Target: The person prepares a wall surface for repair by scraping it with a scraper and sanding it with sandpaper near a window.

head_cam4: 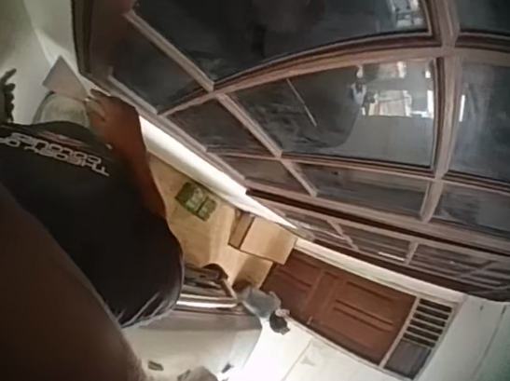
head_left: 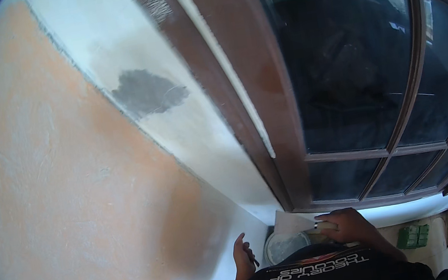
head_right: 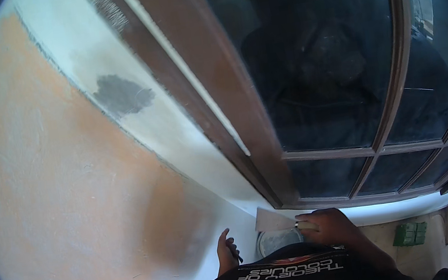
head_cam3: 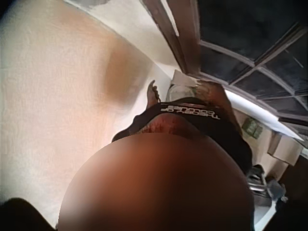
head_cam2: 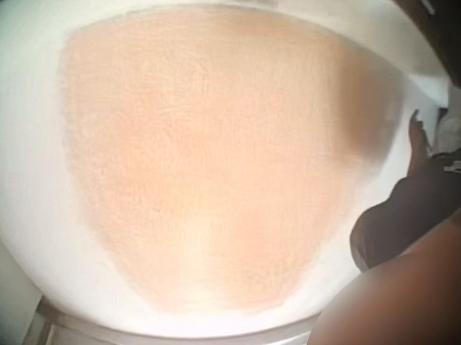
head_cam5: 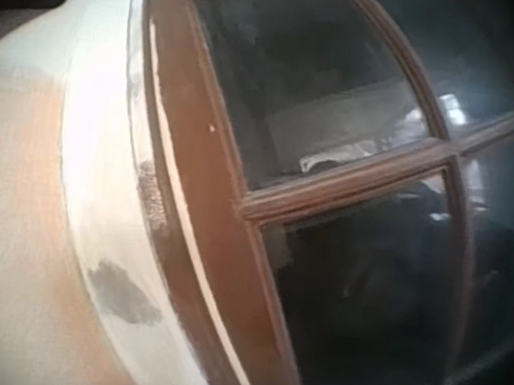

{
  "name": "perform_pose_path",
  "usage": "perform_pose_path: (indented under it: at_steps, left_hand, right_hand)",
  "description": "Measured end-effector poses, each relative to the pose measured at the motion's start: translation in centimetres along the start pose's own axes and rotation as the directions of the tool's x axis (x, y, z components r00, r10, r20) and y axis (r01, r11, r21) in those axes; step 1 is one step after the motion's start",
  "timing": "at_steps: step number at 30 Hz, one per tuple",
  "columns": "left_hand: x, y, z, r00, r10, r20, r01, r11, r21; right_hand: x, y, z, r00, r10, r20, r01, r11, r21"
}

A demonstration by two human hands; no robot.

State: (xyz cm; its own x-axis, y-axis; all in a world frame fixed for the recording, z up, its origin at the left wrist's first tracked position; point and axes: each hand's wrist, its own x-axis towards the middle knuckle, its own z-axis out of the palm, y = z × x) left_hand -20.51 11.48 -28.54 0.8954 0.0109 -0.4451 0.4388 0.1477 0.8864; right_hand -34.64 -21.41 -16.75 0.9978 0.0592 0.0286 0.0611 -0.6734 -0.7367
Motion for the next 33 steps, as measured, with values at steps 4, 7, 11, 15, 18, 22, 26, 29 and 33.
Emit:
perform_pose_path:
  at_steps: [4, 7, 11, 15, 18, 22, 26, 29, 33]
  left_hand:
    - [-1.6, -1.4, 2.5, 1.000, -0.009, -0.014, 0.005, 0.971, -0.241]
    - [-0.8, -0.3, 5.6, 0.947, 0.253, 0.197, -0.186, 0.934, -0.304]
    - [-3.0, 2.5, 9.8, 0.960, 0.211, 0.182, -0.160, 0.953, -0.258]
    - [-3.6, 1.4, 10.5, 0.947, 0.306, 0.096, -0.301, 0.952, -0.059]
    - [-3.4, 0.4, 9.8, 0.952, 0.303, 0.049, -0.296, 0.948, -0.113]
    - [-2.8, 2.1, 8.1, 0.964, 0.265, -0.017, -0.263, 0.942, -0.209]
    - [-1.5, 4.5, 6.1, 0.949, 0.303, 0.092, -0.281, 0.939, -0.198]
    - [0.0, 4.9, 4.8, 0.937, 0.336, 0.100, -0.325, 0.939, -0.114]
    - [0.8, 5.1, 2.9, 0.957, 0.265, 0.117, -0.219, 0.927, -0.304]
  right_hand:
    - [-0.2, 2.2, -0.5, 0.993, -0.039, 0.110, 0.030, 0.997, 0.077]
    - [-0.1, 3.0, -1.0, 0.981, -0.070, 0.183, 0.055, 0.995, 0.088]
    - [0.2, 4.9, -1.2, 0.976, -0.190, 0.110, 0.186, 0.982, 0.043]
    - [0.0, 5.3, -1.3, 0.954, -0.274, 0.125, 0.276, 0.961, 0.001]
    - [-1.1, 4.2, -1.0, 0.972, -0.229, 0.051, 0.232, 0.971, -0.051]
    - [-1.9, 1.7, -0.2, 0.991, -0.129, -0.029, 0.128, 0.992, -0.019]
    - [-2.2, -0.3, 0.8, 0.994, 0.085, -0.065, -0.077, 0.990, 0.116]
    - [-1.4, -1.6, 2.2, 0.985, 0.159, -0.062, -0.147, 0.977, 0.155]
    - [-0.5, -3.5, 4.8, 0.961, 0.061, -0.270, -0.053, 0.998, 0.038]
